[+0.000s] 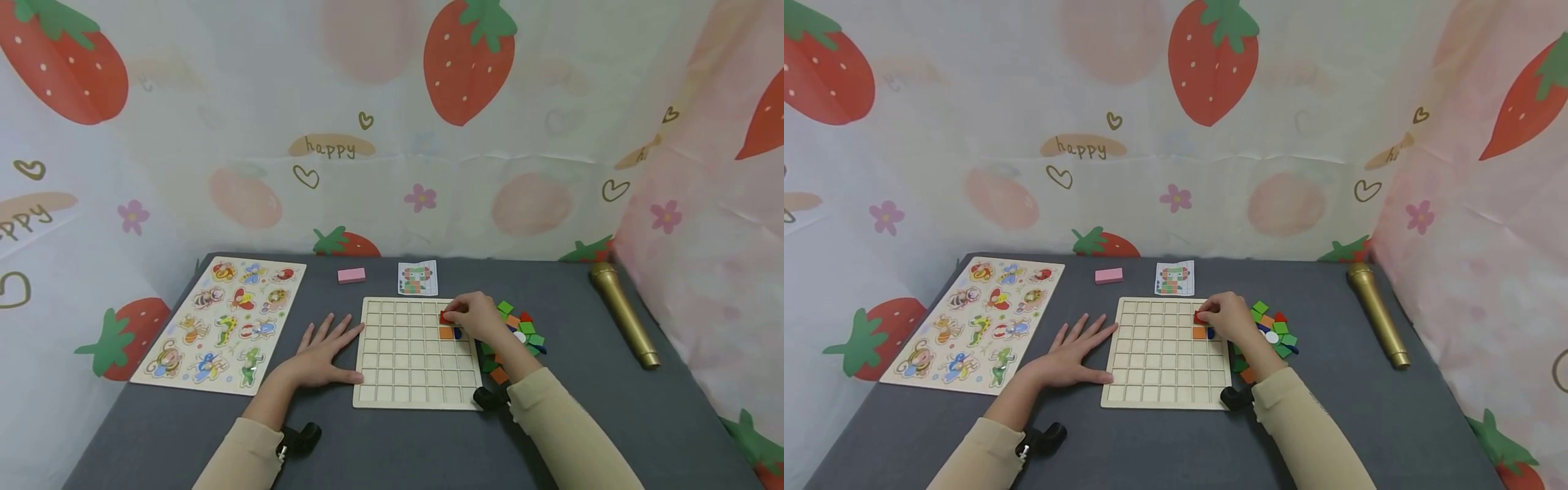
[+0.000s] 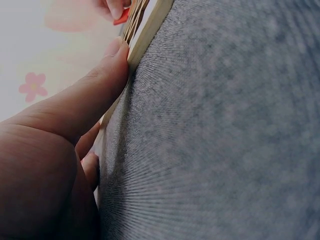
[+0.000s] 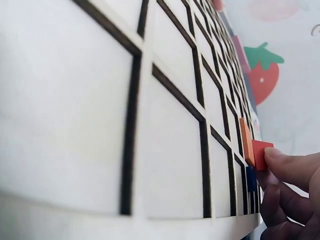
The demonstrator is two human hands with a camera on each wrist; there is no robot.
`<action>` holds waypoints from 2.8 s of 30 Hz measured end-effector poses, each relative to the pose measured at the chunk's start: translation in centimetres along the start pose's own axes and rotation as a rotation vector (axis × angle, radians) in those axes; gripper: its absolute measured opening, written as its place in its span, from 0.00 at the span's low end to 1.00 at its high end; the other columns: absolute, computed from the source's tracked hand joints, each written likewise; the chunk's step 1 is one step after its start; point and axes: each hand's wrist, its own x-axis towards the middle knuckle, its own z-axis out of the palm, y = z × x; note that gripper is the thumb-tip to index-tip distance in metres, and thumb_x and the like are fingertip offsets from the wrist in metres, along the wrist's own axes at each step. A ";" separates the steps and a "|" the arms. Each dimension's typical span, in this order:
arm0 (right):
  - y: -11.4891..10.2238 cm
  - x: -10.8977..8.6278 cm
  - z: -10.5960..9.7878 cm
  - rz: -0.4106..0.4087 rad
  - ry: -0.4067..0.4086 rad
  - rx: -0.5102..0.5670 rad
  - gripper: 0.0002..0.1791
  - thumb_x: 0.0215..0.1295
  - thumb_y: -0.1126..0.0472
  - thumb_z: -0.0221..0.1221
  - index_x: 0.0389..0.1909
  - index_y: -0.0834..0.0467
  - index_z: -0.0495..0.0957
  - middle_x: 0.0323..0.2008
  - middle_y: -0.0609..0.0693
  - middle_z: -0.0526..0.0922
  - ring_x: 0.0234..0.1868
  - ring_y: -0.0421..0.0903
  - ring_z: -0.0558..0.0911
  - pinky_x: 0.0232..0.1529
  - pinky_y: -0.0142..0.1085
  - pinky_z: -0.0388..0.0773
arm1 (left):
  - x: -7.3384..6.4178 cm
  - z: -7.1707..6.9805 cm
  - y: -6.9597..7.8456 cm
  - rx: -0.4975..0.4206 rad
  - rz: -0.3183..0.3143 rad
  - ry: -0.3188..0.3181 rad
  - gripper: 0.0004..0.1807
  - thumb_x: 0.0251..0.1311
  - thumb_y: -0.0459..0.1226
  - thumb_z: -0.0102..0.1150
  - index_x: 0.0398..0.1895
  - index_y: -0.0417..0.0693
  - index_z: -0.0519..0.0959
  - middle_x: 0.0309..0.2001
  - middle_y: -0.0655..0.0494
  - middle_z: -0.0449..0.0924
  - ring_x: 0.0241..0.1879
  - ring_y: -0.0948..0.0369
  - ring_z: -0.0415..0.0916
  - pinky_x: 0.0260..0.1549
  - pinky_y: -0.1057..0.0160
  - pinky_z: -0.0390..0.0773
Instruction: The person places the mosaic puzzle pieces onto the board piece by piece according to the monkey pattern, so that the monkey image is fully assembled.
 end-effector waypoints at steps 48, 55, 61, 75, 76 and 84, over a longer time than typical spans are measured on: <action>6.9 -4.2 -7.5 0.111 0.132 -0.063 0.15 0.72 0.53 0.62 0.51 0.59 0.84 0.46 0.59 0.86 0.46 0.56 0.83 0.42 0.48 0.82 | 0.1 -0.1 0.1 0.010 -0.019 0.000 0.56 0.53 0.65 0.67 0.82 0.66 0.51 0.83 0.54 0.40 0.81 0.45 0.25 0.74 0.35 0.25; 7.9 -4.6 -7.9 0.147 0.182 -0.107 0.19 0.71 0.52 0.62 0.53 0.62 0.82 0.49 0.63 0.85 0.49 0.59 0.82 0.46 0.51 0.80 | 0.1 -0.1 0.1 0.013 -0.011 0.001 0.56 0.53 0.65 0.68 0.82 0.64 0.51 0.83 0.51 0.40 0.81 0.43 0.25 0.74 0.34 0.25; 8.1 -4.8 -8.1 0.176 0.150 -0.112 0.19 0.76 0.55 0.55 0.56 0.66 0.80 0.52 0.67 0.82 0.51 0.63 0.80 0.45 0.53 0.79 | 0.1 -0.1 0.1 0.022 -0.016 -0.005 0.56 0.53 0.66 0.67 0.82 0.65 0.50 0.83 0.52 0.39 0.81 0.44 0.25 0.74 0.35 0.25; 7.6 -4.9 -8.1 0.244 0.149 -0.159 0.18 0.73 0.53 0.58 0.49 0.65 0.82 0.46 0.64 0.83 0.42 0.59 0.82 0.37 0.48 0.79 | 0.3 0.0 -0.1 0.037 -0.020 0.000 0.56 0.53 0.66 0.67 0.82 0.67 0.50 0.83 0.54 0.39 0.81 0.44 0.25 0.74 0.34 0.25; 7.5 -4.9 -8.1 0.270 0.143 -0.168 0.18 0.72 0.52 0.58 0.48 0.64 0.82 0.46 0.64 0.83 0.42 0.59 0.82 0.36 0.48 0.79 | 0.3 0.0 0.0 0.036 -0.022 -0.001 0.56 0.53 0.66 0.66 0.82 0.67 0.50 0.83 0.54 0.39 0.81 0.44 0.25 0.74 0.34 0.25; 6.8 -5.1 -8.4 0.368 0.114 -0.197 0.24 0.72 0.43 0.57 0.47 0.62 0.81 0.45 0.62 0.83 0.37 0.54 0.81 0.29 0.44 0.76 | 0.2 0.0 0.0 0.031 -0.029 0.001 0.56 0.52 0.67 0.66 0.82 0.68 0.50 0.83 0.55 0.39 0.81 0.45 0.24 0.74 0.35 0.25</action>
